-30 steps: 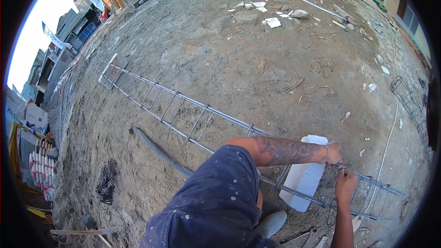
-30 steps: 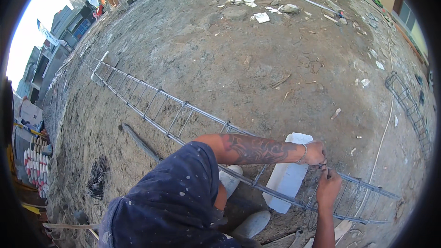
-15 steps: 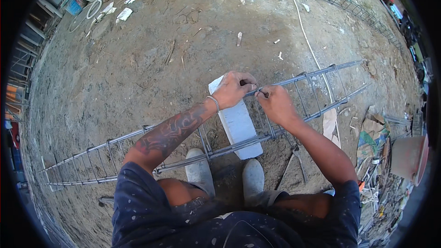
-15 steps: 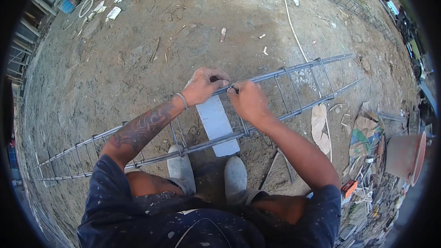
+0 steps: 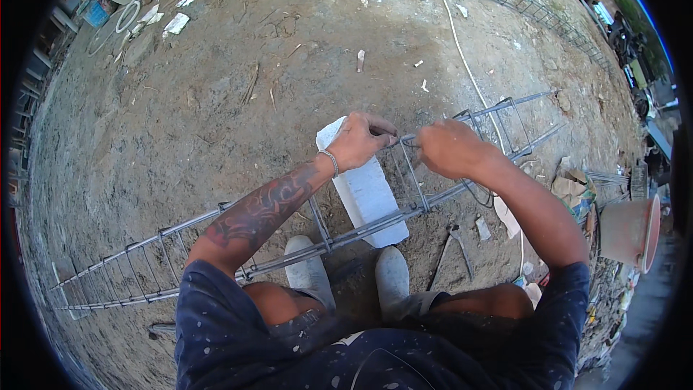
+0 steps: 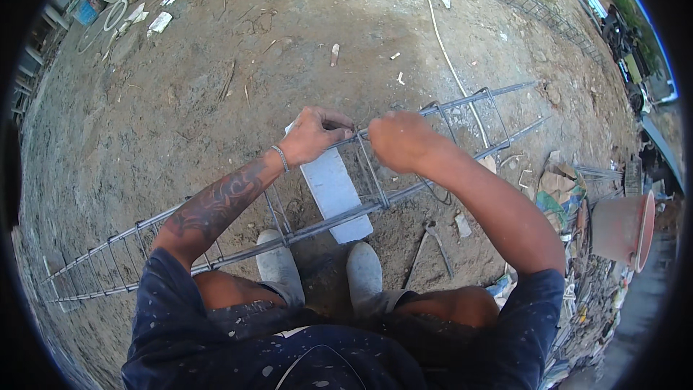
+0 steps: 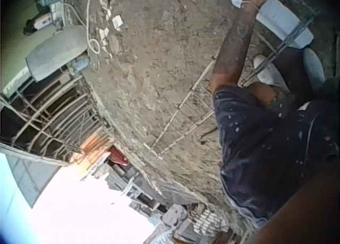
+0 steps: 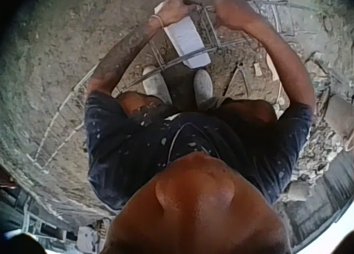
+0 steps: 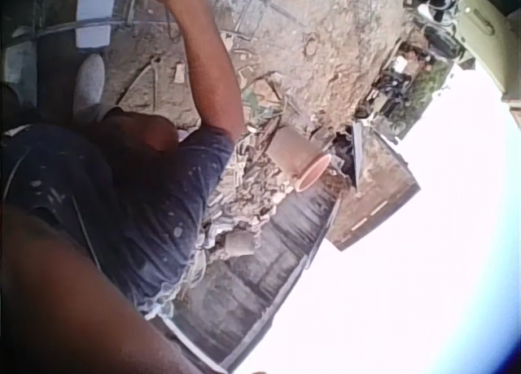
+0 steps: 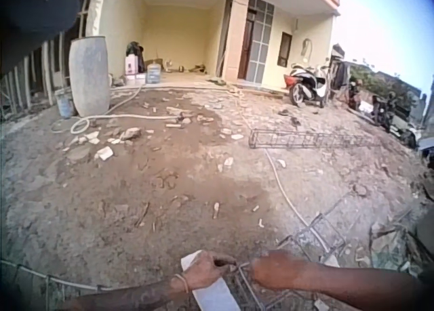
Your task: The person wraps tie wire around the joints of a rebar cage by hand and twists and tightens the wire using pliers.
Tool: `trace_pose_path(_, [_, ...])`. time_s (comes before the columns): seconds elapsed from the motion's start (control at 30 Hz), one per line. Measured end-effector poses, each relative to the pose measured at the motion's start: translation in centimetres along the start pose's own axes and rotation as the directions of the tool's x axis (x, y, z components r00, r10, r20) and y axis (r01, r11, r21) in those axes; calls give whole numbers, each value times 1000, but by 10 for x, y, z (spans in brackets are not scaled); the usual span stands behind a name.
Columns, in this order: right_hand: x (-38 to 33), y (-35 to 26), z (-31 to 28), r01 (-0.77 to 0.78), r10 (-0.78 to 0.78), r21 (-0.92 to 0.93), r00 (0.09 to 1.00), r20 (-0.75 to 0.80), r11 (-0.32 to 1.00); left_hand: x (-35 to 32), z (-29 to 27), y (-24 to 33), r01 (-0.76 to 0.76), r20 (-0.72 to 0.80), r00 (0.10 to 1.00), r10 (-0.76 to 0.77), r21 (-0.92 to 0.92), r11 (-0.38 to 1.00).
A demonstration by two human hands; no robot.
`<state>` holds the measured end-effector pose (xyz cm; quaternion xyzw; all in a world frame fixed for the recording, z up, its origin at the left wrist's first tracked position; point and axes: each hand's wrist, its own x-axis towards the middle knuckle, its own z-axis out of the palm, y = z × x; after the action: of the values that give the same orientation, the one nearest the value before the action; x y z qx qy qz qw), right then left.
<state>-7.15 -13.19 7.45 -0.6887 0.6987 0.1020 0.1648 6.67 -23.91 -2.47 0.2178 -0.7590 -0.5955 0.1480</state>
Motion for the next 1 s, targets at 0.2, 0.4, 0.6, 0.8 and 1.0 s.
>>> trace_pose_path(0.2, [29,-13,-29,29,-6,-124,983,186,992,-1,7,1,-49,-10,999,50,94,994])
trace_pose_path(0.4, [53,4,-31,77,-36,-244,985,169,967,-8,16,-8,-257,-108,956,274,148,955])
trace_pose_path(0.6, [71,6,-37,210,-143,-266,958,248,941,-6,26,-24,-418,-173,869,464,245,875])
trace_pose_path(0.8, [80,-42,-34,442,-288,-662,897,335,606,-14,23,-7,-121,-56,989,137,226,967])
trace_pose_path(1.0, [74,-48,-31,317,-250,-666,948,198,676,16,14,-22,-60,91,995,40,240,969])
